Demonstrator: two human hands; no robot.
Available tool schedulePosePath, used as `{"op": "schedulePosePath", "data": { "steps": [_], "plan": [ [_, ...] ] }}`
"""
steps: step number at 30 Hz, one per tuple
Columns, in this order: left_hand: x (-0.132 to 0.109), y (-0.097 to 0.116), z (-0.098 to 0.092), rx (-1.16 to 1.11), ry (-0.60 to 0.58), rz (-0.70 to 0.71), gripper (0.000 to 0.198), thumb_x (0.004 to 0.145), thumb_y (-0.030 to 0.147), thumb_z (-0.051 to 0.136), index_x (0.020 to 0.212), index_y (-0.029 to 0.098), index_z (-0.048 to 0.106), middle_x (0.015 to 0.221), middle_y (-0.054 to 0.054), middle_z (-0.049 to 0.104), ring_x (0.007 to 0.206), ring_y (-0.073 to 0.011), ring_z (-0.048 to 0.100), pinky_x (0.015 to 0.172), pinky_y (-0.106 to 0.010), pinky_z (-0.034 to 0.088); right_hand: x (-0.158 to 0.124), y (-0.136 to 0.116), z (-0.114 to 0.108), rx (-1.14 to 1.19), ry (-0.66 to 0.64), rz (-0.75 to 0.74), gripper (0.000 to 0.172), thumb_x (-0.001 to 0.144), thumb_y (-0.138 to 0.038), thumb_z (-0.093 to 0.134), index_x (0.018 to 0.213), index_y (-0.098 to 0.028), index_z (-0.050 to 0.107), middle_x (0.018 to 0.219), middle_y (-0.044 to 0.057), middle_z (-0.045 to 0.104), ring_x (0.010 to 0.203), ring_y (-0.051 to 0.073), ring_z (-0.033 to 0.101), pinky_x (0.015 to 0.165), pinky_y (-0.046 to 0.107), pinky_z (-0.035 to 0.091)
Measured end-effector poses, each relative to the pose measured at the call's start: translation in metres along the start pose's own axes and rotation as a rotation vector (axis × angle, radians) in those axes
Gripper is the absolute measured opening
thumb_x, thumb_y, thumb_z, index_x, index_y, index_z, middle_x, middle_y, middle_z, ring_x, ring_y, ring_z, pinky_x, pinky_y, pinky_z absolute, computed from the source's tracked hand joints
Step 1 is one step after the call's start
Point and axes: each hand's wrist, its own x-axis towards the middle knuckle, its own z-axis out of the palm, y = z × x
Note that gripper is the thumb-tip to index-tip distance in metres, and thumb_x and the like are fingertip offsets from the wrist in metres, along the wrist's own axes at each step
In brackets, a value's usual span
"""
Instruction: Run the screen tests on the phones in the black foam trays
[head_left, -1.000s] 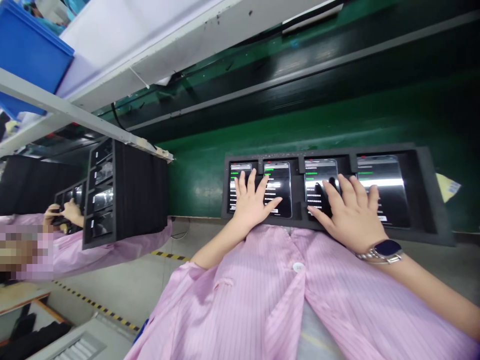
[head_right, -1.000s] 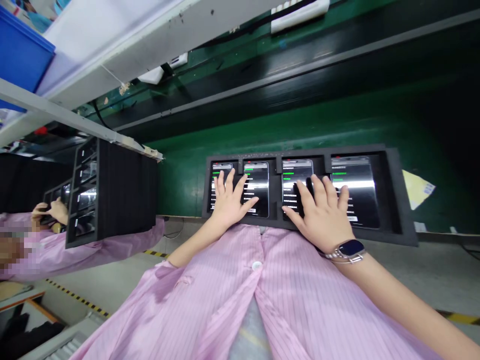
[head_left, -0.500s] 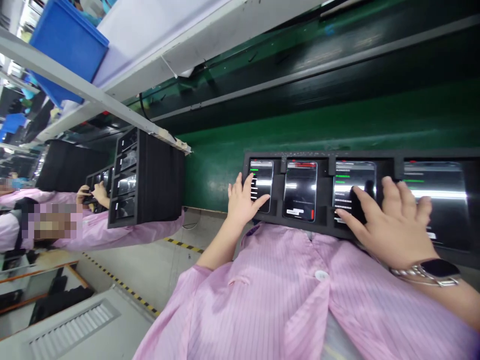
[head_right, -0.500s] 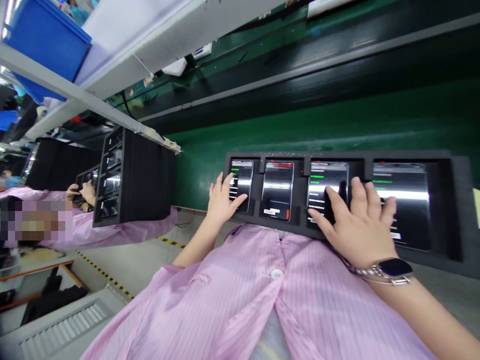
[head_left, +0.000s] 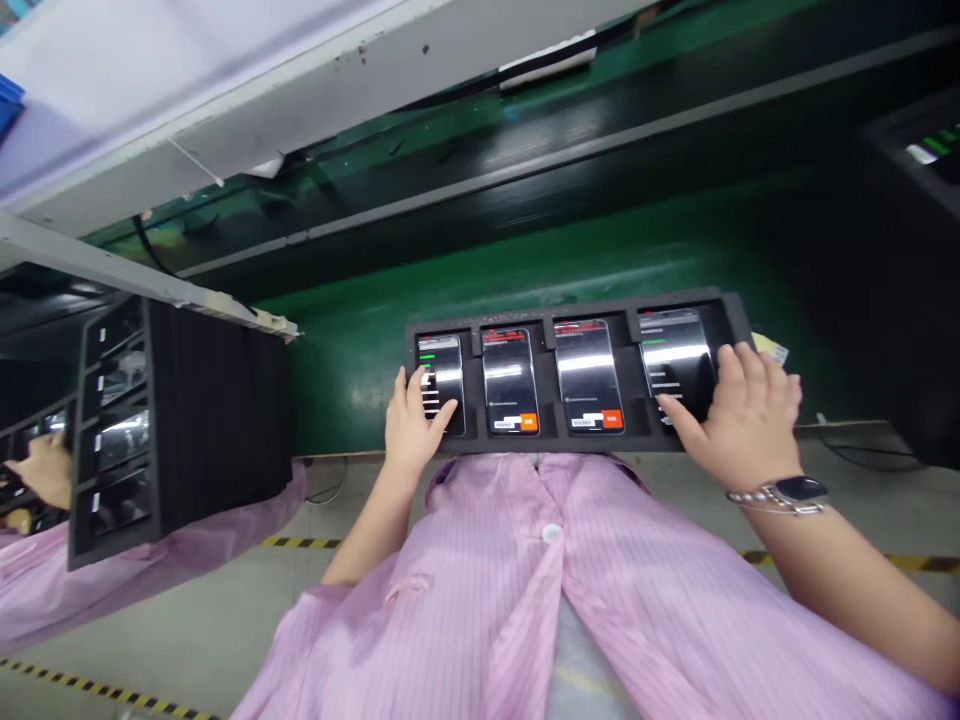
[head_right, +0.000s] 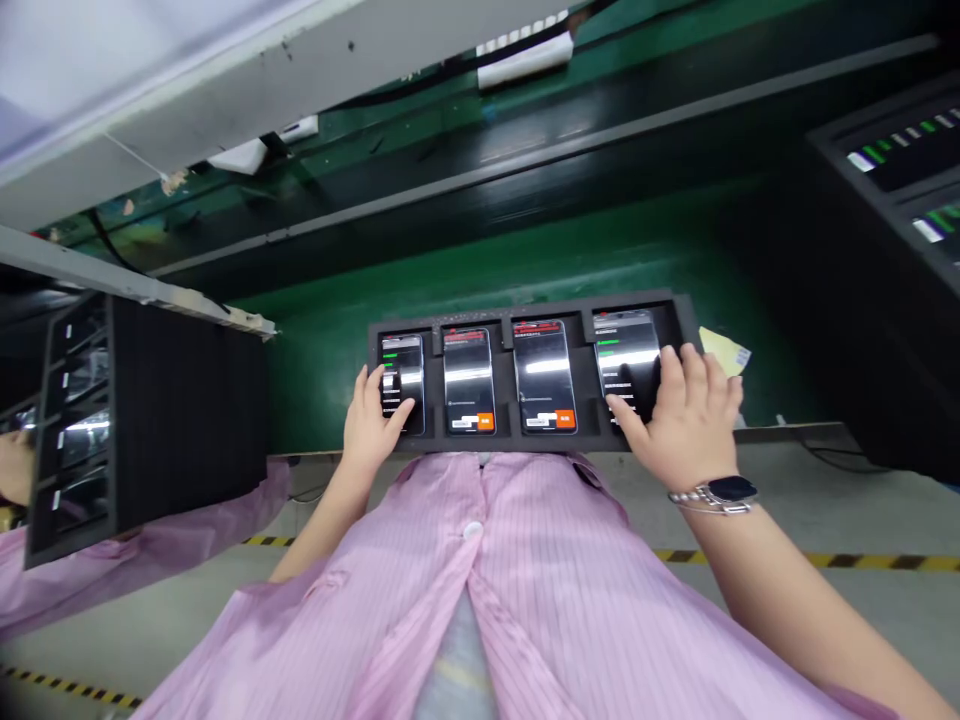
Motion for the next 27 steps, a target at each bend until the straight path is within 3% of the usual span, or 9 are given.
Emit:
{"op": "schedulePosePath", "data": {
  "steps": [6,10,12,14,17,20,22,24,27],
  "plan": [
    [-0.001,-0.005,0.004,-0.015,0.015,-0.001,0.081,0.099,0.069,0.049,0.156,0.013,0.038,0.164,-0.03,0.035,0.15,-0.0425,0.043,0.116,-0.062,0.043,0.004,0.004,0.002,-0.082,-0.108,-0.015,0.07,0.102,-0.061,0.036,0.151,-0.014,0.052,0.168,0.023,0.025,0.157,0.044,0.018,0.122,0.073,0.019],
    [-0.006,0.005,-0.002,0.057,0.055,0.036,0.081,0.1,0.07,0.048,0.157,0.013,0.038,0.165,-0.029,0.032,0.156,-0.0452,0.029,0.123,-0.071,0.026,0.002,0.006,0.002,0.052,0.093,-0.065,0.087,0.097,-0.073,0.037,0.154,-0.008,0.042,0.159,0.029,0.037,0.152,0.046,0.028,0.121,0.072,0.024],
    [-0.008,0.02,-0.005,0.088,0.068,0.126,0.08,0.098,0.07,0.051,0.157,0.017,0.039,0.168,-0.026,0.026,0.16,-0.0451,0.02,0.125,-0.073,0.017,0.001,-0.006,0.0,0.123,0.151,-0.17,0.081,0.1,-0.071,0.037,0.153,-0.01,0.041,0.151,0.028,0.047,0.148,0.043,0.036,0.121,0.068,0.027],
    [-0.008,0.04,-0.003,0.073,0.071,0.272,0.079,0.097,0.069,0.056,0.156,0.02,0.041,0.17,-0.023,0.024,0.161,-0.0424,0.016,0.128,-0.07,0.016,0.0,-0.027,0.0,0.156,0.129,-0.278,0.07,0.103,-0.064,0.04,0.15,-0.013,0.044,0.151,0.025,0.048,0.149,0.041,0.036,0.122,0.065,0.027],
    [-0.003,0.068,0.014,0.032,0.059,0.48,0.075,0.094,0.067,0.063,0.154,0.024,0.046,0.166,-0.018,0.034,0.158,-0.039,0.025,0.129,-0.067,0.017,-0.001,-0.059,0.009,0.152,0.137,-0.428,0.063,0.103,-0.057,0.048,0.149,-0.015,0.047,0.159,0.025,0.038,0.154,0.043,0.028,0.123,0.066,0.026],
    [0.002,0.081,0.037,0.041,0.061,0.536,0.073,0.09,0.064,0.071,0.15,0.027,0.053,0.162,-0.016,0.041,0.154,-0.0416,0.029,0.127,-0.07,0.021,-0.002,-0.074,0.024,0.156,0.188,-0.58,0.071,0.103,-0.052,0.052,0.16,-0.015,0.033,0.15,0.023,0.05,0.148,0.041,0.038,0.122,0.07,0.023],
    [0.002,0.08,0.046,0.051,0.096,0.547,0.067,0.09,0.061,0.072,0.146,0.028,0.056,0.159,-0.015,0.045,0.152,-0.0415,0.033,0.126,-0.072,0.02,-0.003,-0.075,0.03,0.15,0.219,-0.599,0.073,0.102,-0.049,0.056,0.162,-0.015,0.031,0.148,0.023,0.053,0.145,0.04,0.041,0.122,0.071,0.023],
    [0.002,0.077,0.047,0.041,0.108,0.59,0.056,0.095,0.056,0.067,0.142,0.027,0.057,0.155,-0.014,0.051,0.145,-0.0359,0.044,0.126,-0.072,0.018,-0.003,-0.074,0.032,0.125,0.242,-0.574,0.068,0.101,-0.049,0.057,0.158,-0.015,0.041,0.151,0.024,0.05,0.145,0.042,0.04,0.121,0.072,0.023],
    [0.001,0.076,0.04,0.025,0.025,0.613,0.047,0.101,0.048,0.06,0.141,0.025,0.056,0.144,-0.012,0.061,0.131,-0.0281,0.058,0.128,-0.069,0.02,-0.003,-0.074,0.029,0.098,0.173,-0.597,0.06,0.105,-0.051,0.048,0.15,-0.011,0.05,0.139,0.022,0.06,0.134,0.037,0.049,0.121,0.073,0.019]
  ]
}}
